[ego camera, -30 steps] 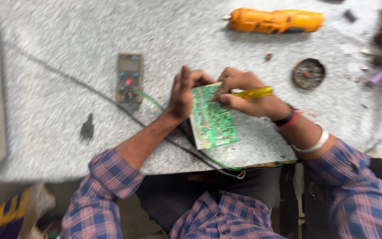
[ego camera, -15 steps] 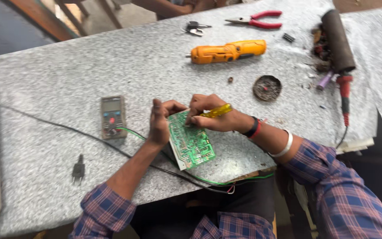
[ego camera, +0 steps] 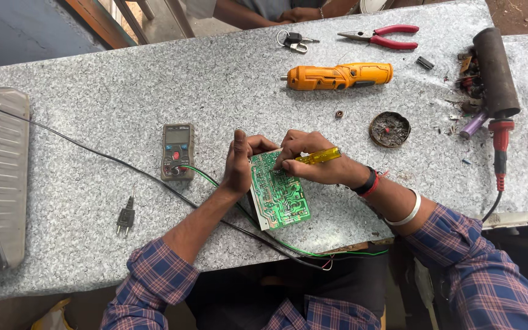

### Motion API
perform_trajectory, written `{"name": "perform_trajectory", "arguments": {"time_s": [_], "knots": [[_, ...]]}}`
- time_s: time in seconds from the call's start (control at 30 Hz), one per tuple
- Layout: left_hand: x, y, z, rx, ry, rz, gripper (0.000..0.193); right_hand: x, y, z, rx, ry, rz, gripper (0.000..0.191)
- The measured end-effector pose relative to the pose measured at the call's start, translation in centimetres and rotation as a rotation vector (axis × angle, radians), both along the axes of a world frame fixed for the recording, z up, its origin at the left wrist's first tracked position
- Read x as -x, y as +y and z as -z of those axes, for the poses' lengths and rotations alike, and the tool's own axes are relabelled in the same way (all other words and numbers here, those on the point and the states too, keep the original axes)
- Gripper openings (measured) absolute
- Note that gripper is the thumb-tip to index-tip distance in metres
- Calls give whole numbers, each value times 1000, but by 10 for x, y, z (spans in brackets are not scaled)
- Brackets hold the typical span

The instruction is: The person holds a green circuit board on the workbench and uses a yellow-handled screwdriver to unscrew and re-tighten screws on the board, repositioning it and working on different edges while a multimeter sits connected nearby.

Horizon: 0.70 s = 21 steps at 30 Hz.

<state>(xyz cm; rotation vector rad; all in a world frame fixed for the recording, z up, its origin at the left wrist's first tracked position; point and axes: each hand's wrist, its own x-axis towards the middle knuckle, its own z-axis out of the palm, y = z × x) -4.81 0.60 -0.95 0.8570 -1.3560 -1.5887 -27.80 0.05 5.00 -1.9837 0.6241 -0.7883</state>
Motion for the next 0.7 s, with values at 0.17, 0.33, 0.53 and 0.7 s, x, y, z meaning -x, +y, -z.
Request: {"name": "perform_trajectory", "arguments": {"time_s": [0.17,0.33,0.53,0.7], "knots": [[0,1,2,0,-5,-8,105,0,1,-1,-18,6,-9,34],[1,0,-5,79,-88,-44,96,1,-4,-4,-33,29,-50,31],[4,2,-16,152,-150,-111,78,7,-10,-5,-85,17,-104,26],[3,5,-24,124,-181,-119,59,3,-11,-5,-113,37,-98,27]]}}
